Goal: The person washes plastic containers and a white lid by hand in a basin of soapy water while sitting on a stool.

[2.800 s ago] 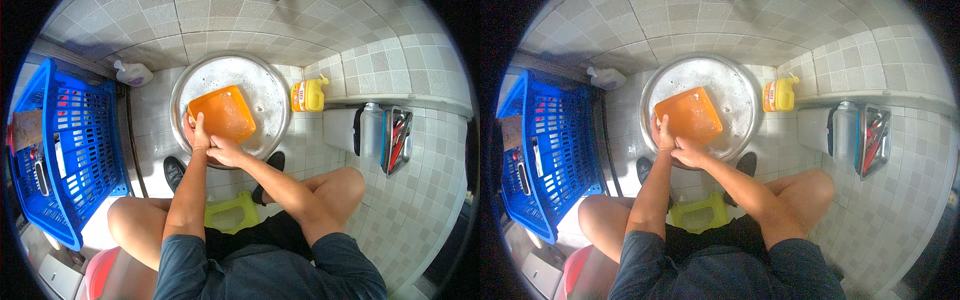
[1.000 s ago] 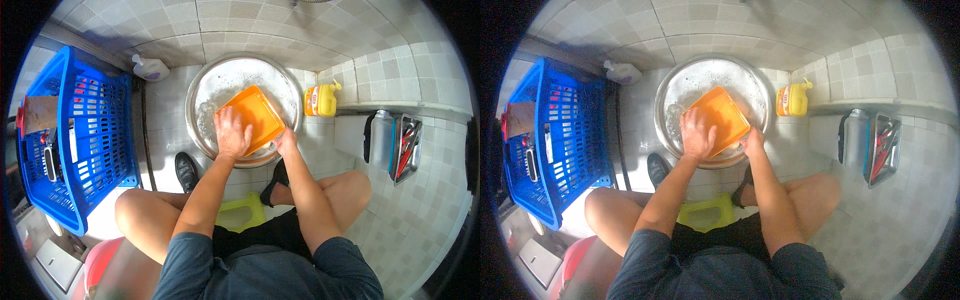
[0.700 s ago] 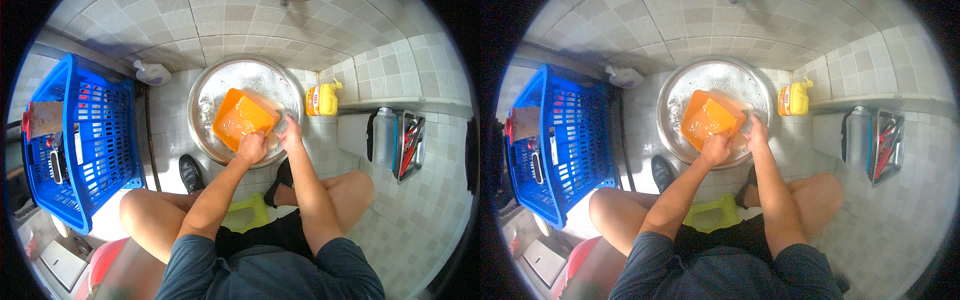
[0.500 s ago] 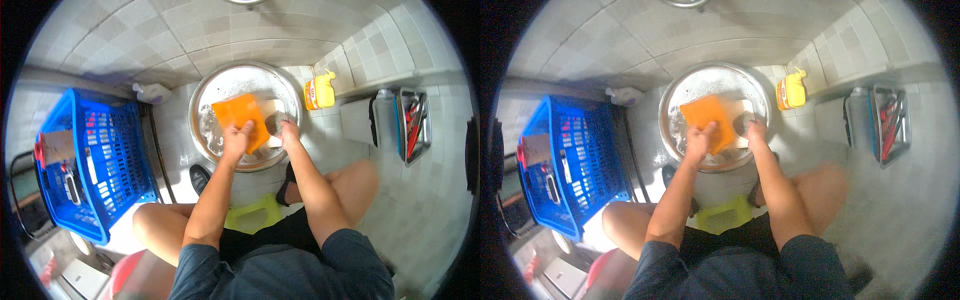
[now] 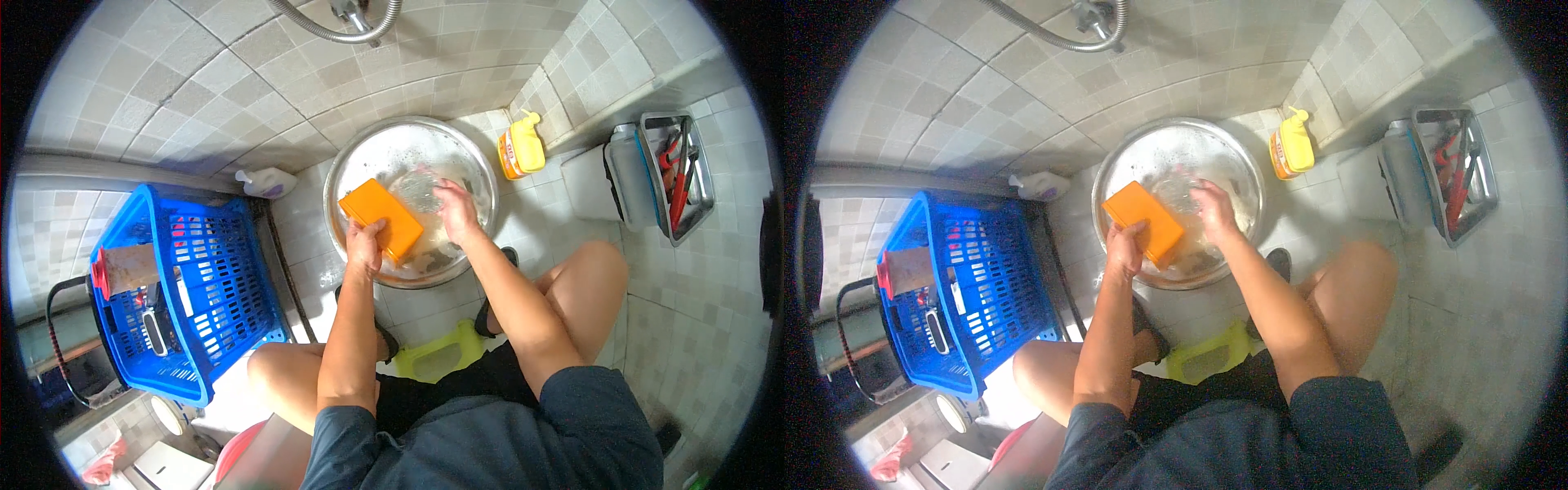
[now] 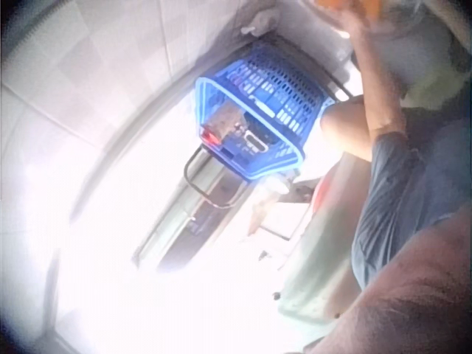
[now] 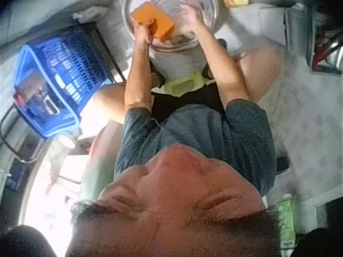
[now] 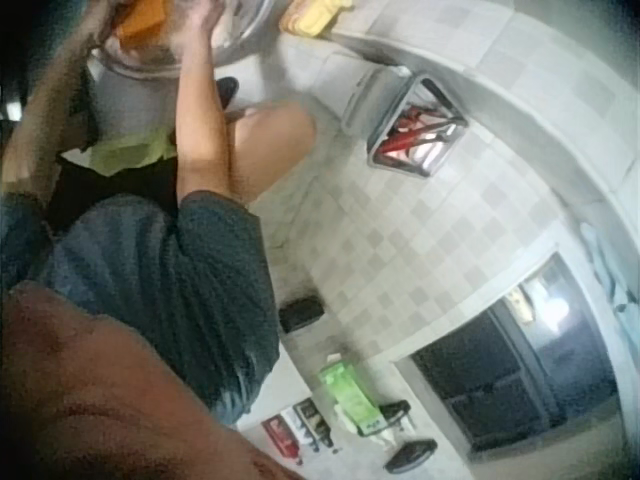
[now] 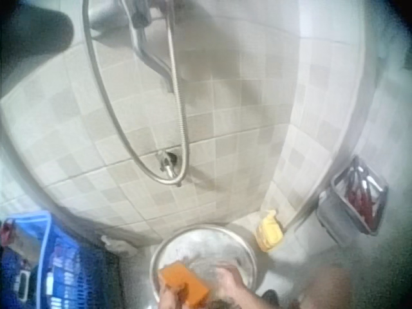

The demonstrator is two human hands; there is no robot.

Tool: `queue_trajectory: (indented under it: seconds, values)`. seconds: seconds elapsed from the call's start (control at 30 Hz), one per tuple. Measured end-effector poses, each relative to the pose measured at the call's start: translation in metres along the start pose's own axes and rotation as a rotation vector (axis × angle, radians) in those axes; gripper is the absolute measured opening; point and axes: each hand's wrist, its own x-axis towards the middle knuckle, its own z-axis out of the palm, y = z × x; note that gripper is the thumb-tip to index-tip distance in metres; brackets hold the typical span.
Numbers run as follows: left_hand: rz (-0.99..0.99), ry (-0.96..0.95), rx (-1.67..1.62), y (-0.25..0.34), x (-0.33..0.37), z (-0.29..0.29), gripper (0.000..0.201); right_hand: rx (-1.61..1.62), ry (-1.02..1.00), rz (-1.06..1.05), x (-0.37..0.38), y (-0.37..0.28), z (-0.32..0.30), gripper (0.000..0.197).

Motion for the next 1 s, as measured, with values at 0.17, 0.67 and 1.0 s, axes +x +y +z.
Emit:
queue_trajectory:
  seconds: [0.17,0.67,1.0]
  values:
    - [0.013,-0.204,0.137,-0.004,-0.002,0.026,0.035,-0.807,-0.367,-0.731,-0.046,0.007,0.033,0.038]
    - [-0.222,-0.313,0.396,0.011,-0.017,0.010,0.042,-0.202,-0.231,0.011,0.034,0.016,-0.019,0.051]
    - [-0.029,-0.042,0.135,0.017,0.006,0.001,0.039,-0.996,0.446,0.185,0.019,0.131,-0.077,0.028]
